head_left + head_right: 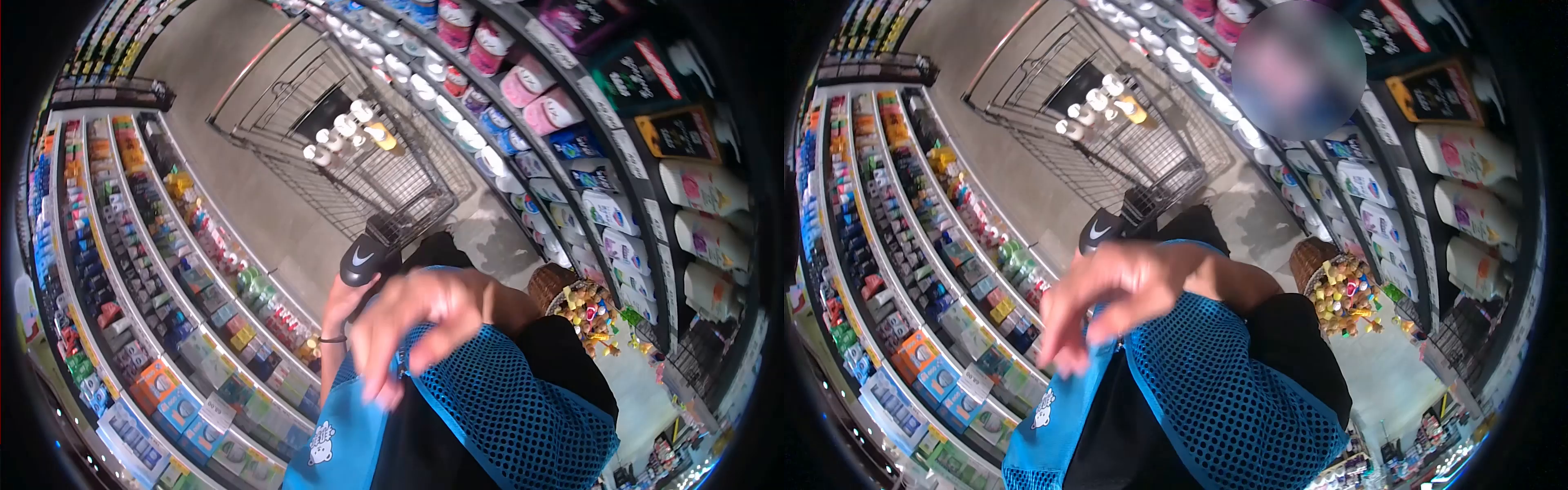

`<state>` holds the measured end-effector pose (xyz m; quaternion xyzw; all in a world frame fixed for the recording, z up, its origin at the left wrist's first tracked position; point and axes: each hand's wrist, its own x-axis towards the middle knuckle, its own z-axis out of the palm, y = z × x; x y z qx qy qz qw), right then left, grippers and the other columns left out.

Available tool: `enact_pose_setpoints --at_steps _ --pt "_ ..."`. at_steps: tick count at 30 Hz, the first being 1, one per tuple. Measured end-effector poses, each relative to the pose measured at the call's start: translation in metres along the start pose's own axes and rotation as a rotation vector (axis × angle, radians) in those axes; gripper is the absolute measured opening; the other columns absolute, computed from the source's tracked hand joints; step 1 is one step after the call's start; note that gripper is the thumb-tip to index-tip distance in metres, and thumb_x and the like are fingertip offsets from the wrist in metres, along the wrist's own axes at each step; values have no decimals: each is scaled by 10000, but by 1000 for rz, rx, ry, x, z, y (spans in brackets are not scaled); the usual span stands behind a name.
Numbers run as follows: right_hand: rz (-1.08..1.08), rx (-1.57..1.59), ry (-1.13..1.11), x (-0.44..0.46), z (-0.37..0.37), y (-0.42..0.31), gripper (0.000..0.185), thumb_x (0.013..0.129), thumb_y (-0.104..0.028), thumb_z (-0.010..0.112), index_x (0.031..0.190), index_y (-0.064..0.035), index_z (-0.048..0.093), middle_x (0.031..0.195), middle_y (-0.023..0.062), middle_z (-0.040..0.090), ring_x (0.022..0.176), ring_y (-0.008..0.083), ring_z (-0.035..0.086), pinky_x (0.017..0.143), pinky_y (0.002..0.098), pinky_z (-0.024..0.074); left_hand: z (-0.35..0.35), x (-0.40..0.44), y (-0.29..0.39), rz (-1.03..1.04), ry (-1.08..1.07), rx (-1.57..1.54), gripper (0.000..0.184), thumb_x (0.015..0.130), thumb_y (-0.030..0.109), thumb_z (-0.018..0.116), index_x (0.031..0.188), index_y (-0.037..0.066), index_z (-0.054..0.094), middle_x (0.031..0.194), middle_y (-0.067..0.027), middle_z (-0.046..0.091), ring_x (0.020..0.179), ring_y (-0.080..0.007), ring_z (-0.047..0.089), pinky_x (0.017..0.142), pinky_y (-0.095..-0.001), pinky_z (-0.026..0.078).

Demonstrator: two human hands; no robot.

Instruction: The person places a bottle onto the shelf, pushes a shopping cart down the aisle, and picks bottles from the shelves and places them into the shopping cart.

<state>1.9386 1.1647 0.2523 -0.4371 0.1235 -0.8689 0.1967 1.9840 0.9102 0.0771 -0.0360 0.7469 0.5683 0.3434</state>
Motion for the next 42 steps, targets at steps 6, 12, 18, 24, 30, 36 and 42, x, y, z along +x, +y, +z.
enact_pose_setpoints --at_steps 6,12,18,24,30,36,42 --pt "-313 194 -60 92 45 52 419 954 43 444 1349 167 510 1412 343 442 1293 422 502 1036 456 450 -66 17 -22 -134 -16 77 486 853 220 834 1235 -7 636 1142 -90 719 1033 -169 637 942 -332 501" --pt "222 80 -147 139 -41 56 382 883 148 517 1251 143 617 1387 294 534 1278 393 543 1062 397 462 -139 80 -26 10 -31 -18 491 872 235 818 1254 -14 631 1191 -103 717 1070 -172 642 957 -332 498" --pt "301 -211 544 101 -133 94 402 1000 -150 506 1320 85 571 1300 250 606 1275 356 566 1079 426 434 -199 134 -41 -39 -96 1 407 874 201 808 1192 -9 666 1128 -103 737 1020 -163 660 925 -328 510" --pt "921 -1163 1668 -158 -351 173 515 913 -144 717 1368 16 536 1345 164 608 1148 257 640 975 345 511 -232 147 -77 -82 -90 -158 419 868 177 809 1201 -25 655 1103 -91 738 1017 -147 663 913 -325 515" --pt "1101 -2057 1497 -247 -483 228 675 764 -284 860 1313 -23 567 1275 236 617 1168 424 606 973 461 519 -249 123 -101 -284 -30 -67 453 845 132 820 1231 -24 643 1142 -114 732 1062 -185 678 930 -342 522" --pt "1197 -1751 1687 -247 -503 218 554 726 -371 869 1111 -47 639 1012 205 728 946 399 703 844 460 553 -241 107 -108 -389 15 -105 498 840 150 834 1258 -14 618 1191 -113 711 1108 -207 664 970 -330 507" --pt "702 -1202 1759 -203 -396 195 490 799 -333 836 1149 -23 691 1021 105 742 930 192 693 826 362 553 -202 109 -96 -181 57 -144 429 847 123 813 1214 -23 644 1133 -132 731 1040 -203 692 904 -352 537"
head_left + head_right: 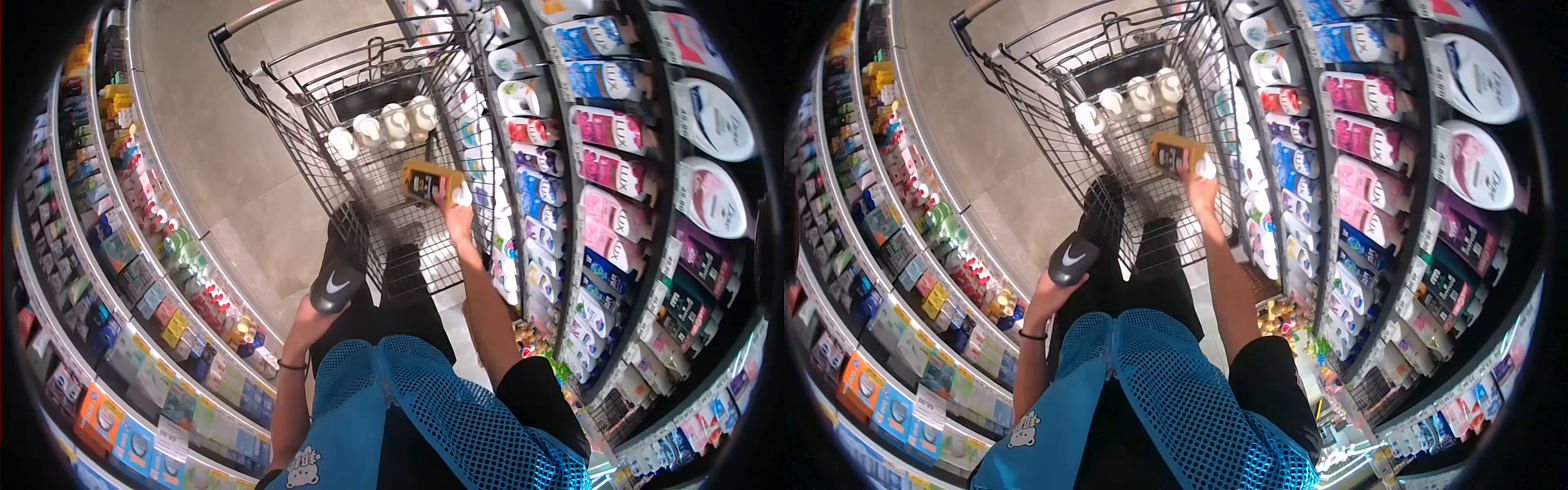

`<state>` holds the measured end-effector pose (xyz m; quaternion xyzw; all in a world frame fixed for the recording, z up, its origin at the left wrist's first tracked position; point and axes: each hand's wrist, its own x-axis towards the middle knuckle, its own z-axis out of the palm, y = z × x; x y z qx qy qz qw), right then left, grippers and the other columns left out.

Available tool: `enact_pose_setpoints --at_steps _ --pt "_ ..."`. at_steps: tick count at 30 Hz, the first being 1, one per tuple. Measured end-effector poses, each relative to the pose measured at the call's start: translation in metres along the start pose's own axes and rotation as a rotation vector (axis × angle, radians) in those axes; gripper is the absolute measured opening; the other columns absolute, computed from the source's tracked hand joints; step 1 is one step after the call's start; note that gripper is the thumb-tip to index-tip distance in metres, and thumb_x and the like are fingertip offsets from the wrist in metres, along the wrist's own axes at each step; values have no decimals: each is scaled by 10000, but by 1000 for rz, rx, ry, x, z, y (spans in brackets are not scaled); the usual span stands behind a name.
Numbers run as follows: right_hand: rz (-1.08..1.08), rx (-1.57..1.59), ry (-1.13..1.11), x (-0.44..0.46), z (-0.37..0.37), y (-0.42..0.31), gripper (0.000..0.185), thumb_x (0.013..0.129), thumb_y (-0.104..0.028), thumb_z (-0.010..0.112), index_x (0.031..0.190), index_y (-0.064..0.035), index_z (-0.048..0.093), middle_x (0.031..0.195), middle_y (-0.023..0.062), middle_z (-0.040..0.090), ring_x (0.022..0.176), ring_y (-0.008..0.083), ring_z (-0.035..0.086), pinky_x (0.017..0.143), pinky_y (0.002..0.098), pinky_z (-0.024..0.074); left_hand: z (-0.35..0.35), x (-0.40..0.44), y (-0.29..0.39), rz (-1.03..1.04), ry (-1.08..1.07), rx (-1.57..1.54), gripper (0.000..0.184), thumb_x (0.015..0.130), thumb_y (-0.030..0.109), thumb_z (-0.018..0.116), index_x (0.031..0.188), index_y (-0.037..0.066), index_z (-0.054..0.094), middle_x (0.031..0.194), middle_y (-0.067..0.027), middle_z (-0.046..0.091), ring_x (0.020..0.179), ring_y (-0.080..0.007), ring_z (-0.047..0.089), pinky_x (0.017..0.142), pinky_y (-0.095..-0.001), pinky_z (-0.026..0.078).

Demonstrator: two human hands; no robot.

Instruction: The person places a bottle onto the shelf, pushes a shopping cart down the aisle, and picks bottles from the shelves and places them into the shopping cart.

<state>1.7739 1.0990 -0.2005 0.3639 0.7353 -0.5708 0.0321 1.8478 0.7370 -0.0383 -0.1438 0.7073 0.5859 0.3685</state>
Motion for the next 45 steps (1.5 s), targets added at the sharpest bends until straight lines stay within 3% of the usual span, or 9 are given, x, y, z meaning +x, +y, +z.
enact_pose_setpoints --at_steps 5,9,11,17,20,22,28,39,45 --pt "62 127 -108 -126 -87 -89 305 876 -76 781 1152 -20 665 1024 15 681 885 121 636 739 274 538 61 -18 38 119 -77 64 318 866 167 799 1118 3 694 1068 -126 741 986 -189 701 873 -341 539" --pt "2 322 -218 -178 -155 -78 311 879 -96 773 1157 16 691 1043 26 718 945 92 668 808 242 539 122 -43 58 108 -137 265 408 835 171 832 1170 1 672 1106 -106 745 1020 -175 688 922 -333 537" --pt "-91 28 -255 -209 -209 -124 355 864 -121 791 1174 9 673 1073 39 722 962 85 661 834 247 534 161 -60 72 199 -143 173 406 835 168 818 1185 7 689 1093 -109 751 1000 -172 695 894 -331 543" --pt "-252 164 12 -268 -354 -132 650 757 -233 909 1279 -22 583 1106 65 696 1016 160 666 879 310 545 229 -94 51 177 -233 258 427 825 166 855 1184 2 690 1092 -76 747 970 -138 672 873 -308 525" --pt "-458 -44 371 -288 -427 -144 537 770 -240 897 1197 -28 649 1049 70 740 926 168 714 839 307 585 251 -100 43 216 -285 226 405 834 135 846 1177 -12 686 1094 -59 737 983 -131 657 888 -304 510" --pt "-368 189 438 -309 -471 -172 524 768 -161 862 1232 -38 653 1057 62 733 921 171 704 821 312 585 263 -107 40 227 -289 224 397 839 135 841 1173 -11 687 1091 -57 736 978 -129 655 882 -304 512" --pt "-716 -171 692 -330 -589 -199 436 763 -104 858 1142 -1 669 998 45 738 903 101 665 837 270 525 284 -113 42 210 -264 260 358 847 122 827 1154 -6 694 1073 -47 727 958 -129 648 854 -295 509" --pt "-530 -519 545 -284 -644 -227 590 747 -326 845 1189 21 666 1039 202 742 962 317 731 866 378 535 291 -103 48 301 -324 248 338 829 117 837 1127 9 721 1061 -59 740 958 -132 666 849 -303 519" --pt "-631 -438 857 -251 -624 -208 678 791 -368 838 1344 -53 605 996 217 725 917 356 710 796 395 550 283 -112 65 269 -275 352 269 832 73 815 1082 34 725 969 -23 735 862 -116 663 780 -290 523"
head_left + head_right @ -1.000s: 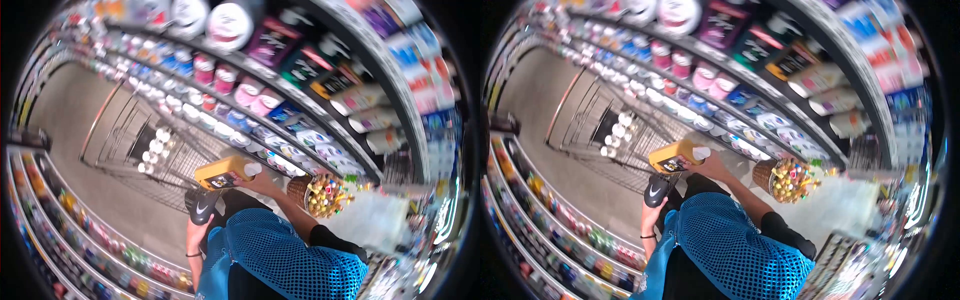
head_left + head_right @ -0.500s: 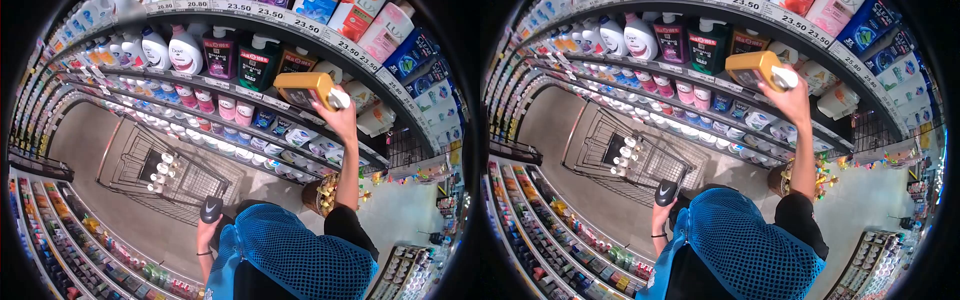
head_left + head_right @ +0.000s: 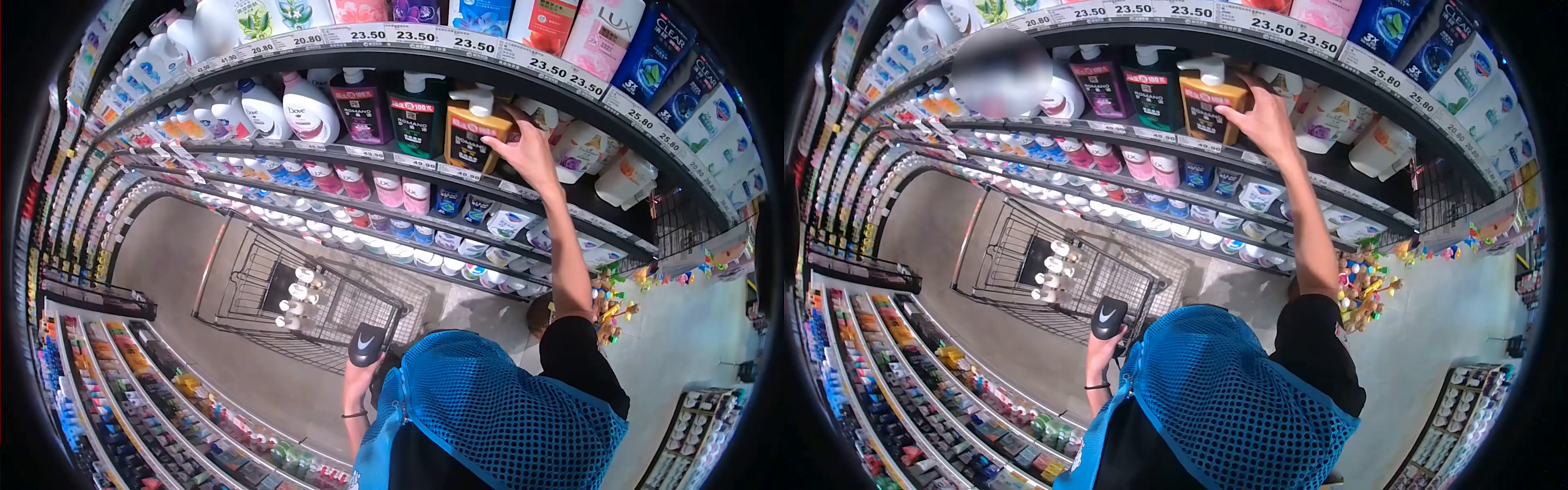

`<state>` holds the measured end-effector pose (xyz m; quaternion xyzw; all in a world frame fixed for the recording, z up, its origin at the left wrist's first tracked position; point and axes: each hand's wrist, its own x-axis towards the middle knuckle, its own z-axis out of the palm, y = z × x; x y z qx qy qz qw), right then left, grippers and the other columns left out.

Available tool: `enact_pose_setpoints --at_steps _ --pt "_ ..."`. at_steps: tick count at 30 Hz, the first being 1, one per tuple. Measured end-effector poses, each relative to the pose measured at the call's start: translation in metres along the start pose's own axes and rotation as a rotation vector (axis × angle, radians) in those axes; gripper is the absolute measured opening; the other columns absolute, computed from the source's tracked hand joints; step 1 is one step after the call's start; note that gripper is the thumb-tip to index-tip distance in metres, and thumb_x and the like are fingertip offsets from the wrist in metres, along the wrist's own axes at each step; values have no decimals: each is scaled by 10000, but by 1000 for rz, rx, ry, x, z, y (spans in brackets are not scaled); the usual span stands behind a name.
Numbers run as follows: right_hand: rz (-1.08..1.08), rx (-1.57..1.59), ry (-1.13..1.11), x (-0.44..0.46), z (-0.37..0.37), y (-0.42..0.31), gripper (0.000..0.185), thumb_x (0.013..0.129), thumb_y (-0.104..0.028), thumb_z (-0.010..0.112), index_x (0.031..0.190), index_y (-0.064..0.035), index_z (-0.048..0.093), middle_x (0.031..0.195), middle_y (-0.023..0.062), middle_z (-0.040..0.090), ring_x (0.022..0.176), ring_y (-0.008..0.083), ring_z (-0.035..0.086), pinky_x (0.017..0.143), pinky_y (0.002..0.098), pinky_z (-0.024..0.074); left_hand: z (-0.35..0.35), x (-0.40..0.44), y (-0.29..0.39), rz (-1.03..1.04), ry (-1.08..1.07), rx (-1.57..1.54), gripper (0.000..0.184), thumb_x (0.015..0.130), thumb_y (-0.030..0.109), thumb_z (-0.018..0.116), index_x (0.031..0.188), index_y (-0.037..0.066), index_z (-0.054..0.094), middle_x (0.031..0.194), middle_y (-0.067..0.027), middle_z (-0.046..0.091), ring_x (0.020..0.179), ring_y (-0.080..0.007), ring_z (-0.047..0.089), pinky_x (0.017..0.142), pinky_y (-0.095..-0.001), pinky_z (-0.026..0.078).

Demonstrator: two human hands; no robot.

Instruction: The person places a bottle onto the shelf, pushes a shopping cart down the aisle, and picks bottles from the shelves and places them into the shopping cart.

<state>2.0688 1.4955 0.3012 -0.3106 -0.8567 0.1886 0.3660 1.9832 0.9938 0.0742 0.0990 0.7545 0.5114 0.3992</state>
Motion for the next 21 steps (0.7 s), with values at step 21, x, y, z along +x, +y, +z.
enact_pose_setpoints --at_steps 21 --pt "-6 -94 550 -42 87 10 515 874 -276 810 1216 60 622 1144 194 628 1040 326 606 950 413 471 -19 -10 -20 36 43 -79 370 850 149 821 1148 -23 686 1048 -64 739 946 -138 651 869 -315 526"
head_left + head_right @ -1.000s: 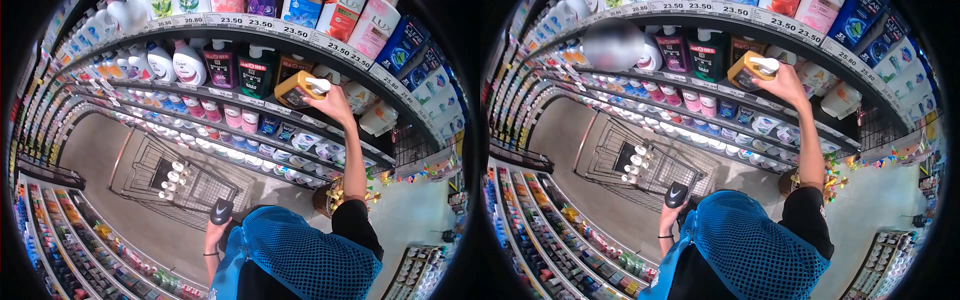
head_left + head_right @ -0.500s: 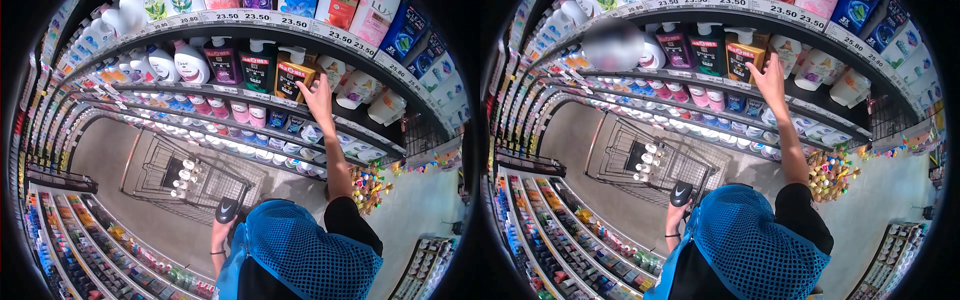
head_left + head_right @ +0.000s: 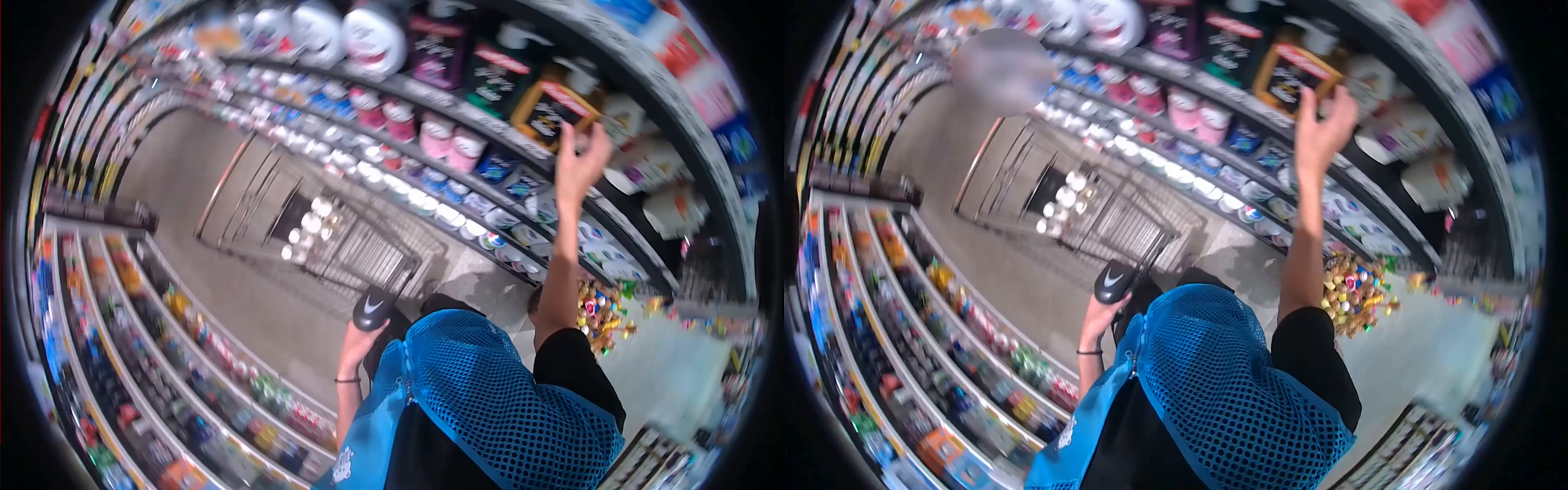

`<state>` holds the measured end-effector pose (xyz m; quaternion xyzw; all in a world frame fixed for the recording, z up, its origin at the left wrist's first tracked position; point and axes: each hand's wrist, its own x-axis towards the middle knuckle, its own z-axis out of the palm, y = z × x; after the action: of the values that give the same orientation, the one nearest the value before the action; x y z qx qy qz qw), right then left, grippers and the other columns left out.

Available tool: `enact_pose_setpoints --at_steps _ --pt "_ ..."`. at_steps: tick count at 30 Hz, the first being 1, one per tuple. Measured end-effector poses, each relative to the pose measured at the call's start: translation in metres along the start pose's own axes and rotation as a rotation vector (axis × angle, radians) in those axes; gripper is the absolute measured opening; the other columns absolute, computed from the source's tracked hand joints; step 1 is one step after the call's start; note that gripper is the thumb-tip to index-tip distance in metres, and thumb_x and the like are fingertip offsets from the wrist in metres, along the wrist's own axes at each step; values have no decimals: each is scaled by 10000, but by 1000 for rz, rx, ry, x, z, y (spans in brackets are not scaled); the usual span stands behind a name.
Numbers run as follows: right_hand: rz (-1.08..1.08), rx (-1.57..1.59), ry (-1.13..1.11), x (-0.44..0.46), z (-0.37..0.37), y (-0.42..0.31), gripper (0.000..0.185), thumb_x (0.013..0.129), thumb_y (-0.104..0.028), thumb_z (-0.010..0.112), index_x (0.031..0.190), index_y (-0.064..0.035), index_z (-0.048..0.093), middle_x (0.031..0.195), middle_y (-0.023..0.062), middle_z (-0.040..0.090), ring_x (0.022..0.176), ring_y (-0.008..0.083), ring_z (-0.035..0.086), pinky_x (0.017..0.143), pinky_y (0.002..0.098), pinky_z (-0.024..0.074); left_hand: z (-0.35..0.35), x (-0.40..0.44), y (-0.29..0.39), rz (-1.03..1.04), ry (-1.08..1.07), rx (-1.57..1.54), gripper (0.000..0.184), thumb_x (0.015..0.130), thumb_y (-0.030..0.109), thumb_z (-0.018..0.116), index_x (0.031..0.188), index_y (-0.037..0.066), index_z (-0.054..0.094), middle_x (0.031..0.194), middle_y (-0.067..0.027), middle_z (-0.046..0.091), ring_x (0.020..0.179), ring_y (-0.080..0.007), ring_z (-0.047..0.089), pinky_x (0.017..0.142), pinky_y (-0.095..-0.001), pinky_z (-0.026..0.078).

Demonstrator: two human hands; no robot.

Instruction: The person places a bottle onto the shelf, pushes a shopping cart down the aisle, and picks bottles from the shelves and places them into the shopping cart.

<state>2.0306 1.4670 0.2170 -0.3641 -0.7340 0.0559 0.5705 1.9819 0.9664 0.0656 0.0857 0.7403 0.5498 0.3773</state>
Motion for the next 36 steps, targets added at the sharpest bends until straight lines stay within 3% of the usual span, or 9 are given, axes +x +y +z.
enact_pose_setpoints --at_steps 5,10,13,15,18,22,26,33,36 --pt "-135 50 154 -77 20 -47 321 906 -43 688 1215 19 625 1200 173 602 1147 326 545 1000 436 432 -19 -20 -20 -101 69 -34 413 863 197 822 1174 -22 662 1106 -77 729 988 -136 638 895 -319 516" --pt "-146 457 -595 -211 59 -130 330 823 66 649 1147 5 627 1105 185 620 1074 365 590 981 445 451 -50 -41 -44 -208 161 -93 471 867 226 822 1235 -6 642 1166 -84 721 1050 -148 637 940 -336 508" --pt "-139 633 -1213 -305 87 -164 312 870 -30 636 1182 -42 629 1101 188 647 1003 367 660 842 429 529 -74 -39 -69 -197 207 -145 483 865 219 823 1250 -8 639 1181 -86 718 1076 -148 637 961 -336 504" --pt "-108 601 -1599 -356 93 -197 247 896 -27 630 1141 3 631 1125 174 650 1013 349 656 889 395 521 -99 -39 -73 -206 249 -176 476 864 212 825 1244 -10 643 1181 -88 719 1079 -148 639 963 -335 504" --pt "-76 633 -1866 -441 121 -223 358 895 -104 634 1248 -49 608 1175 175 648 1017 370 661 863 437 536 -140 -37 -80 -244 346 -237 455 862 200 827 1224 -13 655 1167 -92 723 1069 -149 645 956 -333 508" --pt "-194 569 -1773 -570 190 -236 440 890 -131 652 1308 -29 561 1192 228 638 1093 416 625 943 461 508 -181 -28 -126 -380 431 -394 424 861 201 829 1191 -15 673 1126 -85 733 1029 -150 656 927 -333 518" --pt "78 299 -1718 -637 261 -301 694 849 -184 723 1443 -3 416 1310 323 545 1220 483 529 1018 497 456 -220 -19 -167 -404 342 -392 413 855 190 830 1182 -11 678 1128 -92 732 1021 -167 670 920 -329 517" --pt "85 297 -1643 -709 329 -331 847 832 -186 748 1553 -85 317 1448 249 502 1317 429 491 1097 466 407 -245 0 -205 -437 443 -494 458 838 171 839 1222 0 660 1129 -101 735 1044 -195 686 919 -338 524" --pt "107 321 -1661 -726 336 -304 807 810 -238 788 1489 -88 378 1411 253 502 1256 447 525 1013 498 466 -253 5 -212 -469 429 -490 492 833 182 843 1246 0 647 1127 -102 738 1045 -196 691 914 -342 527"
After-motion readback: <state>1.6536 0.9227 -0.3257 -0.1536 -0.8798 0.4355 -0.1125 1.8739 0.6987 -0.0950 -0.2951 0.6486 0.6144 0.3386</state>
